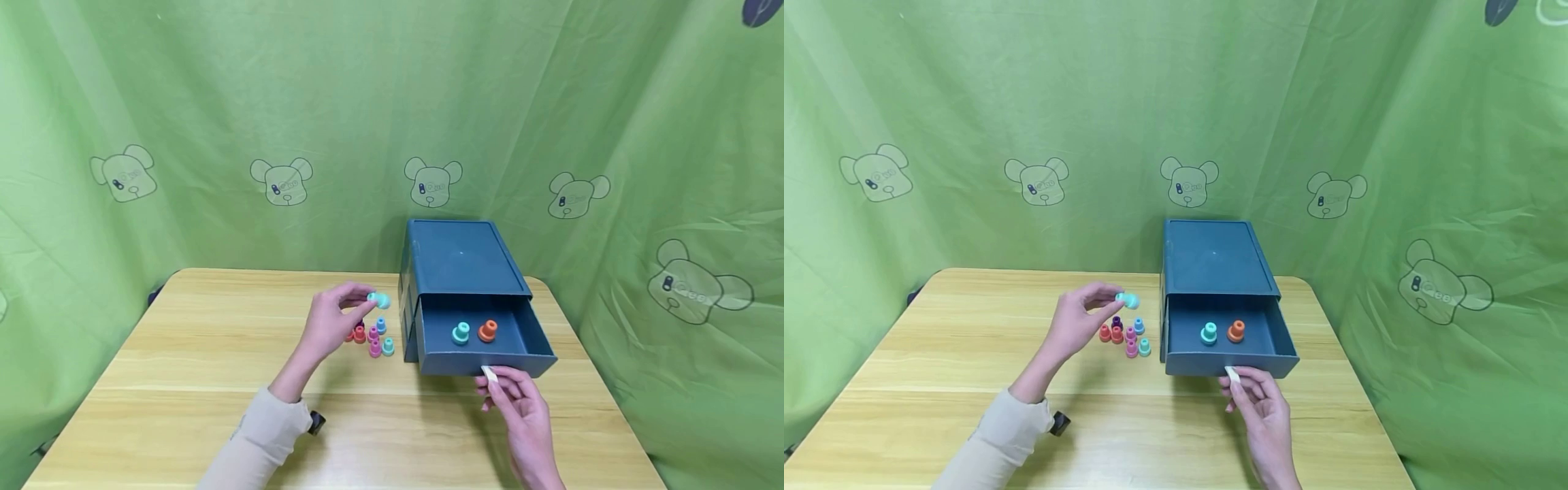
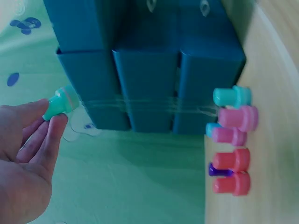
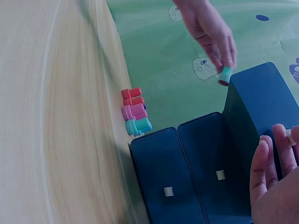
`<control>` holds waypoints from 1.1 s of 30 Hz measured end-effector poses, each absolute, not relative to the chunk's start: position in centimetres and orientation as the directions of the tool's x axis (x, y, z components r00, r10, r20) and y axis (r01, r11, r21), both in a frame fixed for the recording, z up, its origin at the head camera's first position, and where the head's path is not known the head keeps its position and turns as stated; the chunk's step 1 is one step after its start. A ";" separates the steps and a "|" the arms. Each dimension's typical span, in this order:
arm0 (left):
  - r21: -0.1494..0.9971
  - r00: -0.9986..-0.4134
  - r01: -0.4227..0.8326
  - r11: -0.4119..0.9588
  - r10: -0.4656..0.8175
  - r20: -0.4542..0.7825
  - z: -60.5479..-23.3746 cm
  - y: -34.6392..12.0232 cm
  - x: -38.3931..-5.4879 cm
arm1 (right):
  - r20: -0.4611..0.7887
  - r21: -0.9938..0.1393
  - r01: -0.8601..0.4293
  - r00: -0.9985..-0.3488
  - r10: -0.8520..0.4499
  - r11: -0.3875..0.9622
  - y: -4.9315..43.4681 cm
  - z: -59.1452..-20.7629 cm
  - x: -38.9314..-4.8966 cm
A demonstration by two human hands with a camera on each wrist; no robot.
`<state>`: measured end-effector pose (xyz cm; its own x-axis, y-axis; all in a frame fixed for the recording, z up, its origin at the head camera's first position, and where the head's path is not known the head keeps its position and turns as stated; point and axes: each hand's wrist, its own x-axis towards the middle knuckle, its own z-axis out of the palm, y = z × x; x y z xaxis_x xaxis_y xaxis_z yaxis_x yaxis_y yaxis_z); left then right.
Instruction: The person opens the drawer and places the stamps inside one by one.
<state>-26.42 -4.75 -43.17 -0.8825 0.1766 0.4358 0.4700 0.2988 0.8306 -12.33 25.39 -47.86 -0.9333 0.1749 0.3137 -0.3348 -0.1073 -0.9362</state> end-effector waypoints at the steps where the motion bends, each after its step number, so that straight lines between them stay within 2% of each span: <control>1: 0.829 -0.878 0.479 0.289 0.171 0.447 -42.9 -4.6 -26.3 | 0.315 -0.935 -0.337 -0.933 0.175 -0.109 25.4 -47.9 -12.3; 14: 0.847 -0.856 0.509 0.152 0.188 0.481 -40.5 -2.4 -24.8 | 0.346 -0.922 -0.366 -0.925 0.155 -0.128 25.5 -48.0 -12.4; 25: 0.860 -0.855 0.497 0.117 0.234 0.463 -39.9 -0.5 -24.5 | 0.330 -0.930 -0.350 -0.930 0.162 -0.116 25.6 -47.9 -12.3; 33: 0.842 -0.838 0.519 0.145 0.280 0.468 -39.9 0.9 -24.8 | 0.325 -0.931 -0.345 -0.932 0.162 -0.117 25.5 -47.8 -12.3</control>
<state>-24.80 0.92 -39.88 -0.8381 0.2804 0.4679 0.5189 0.1449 0.8425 -12.27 25.53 -47.78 -0.9318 0.1624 0.3246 -0.3448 -0.1167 -0.9314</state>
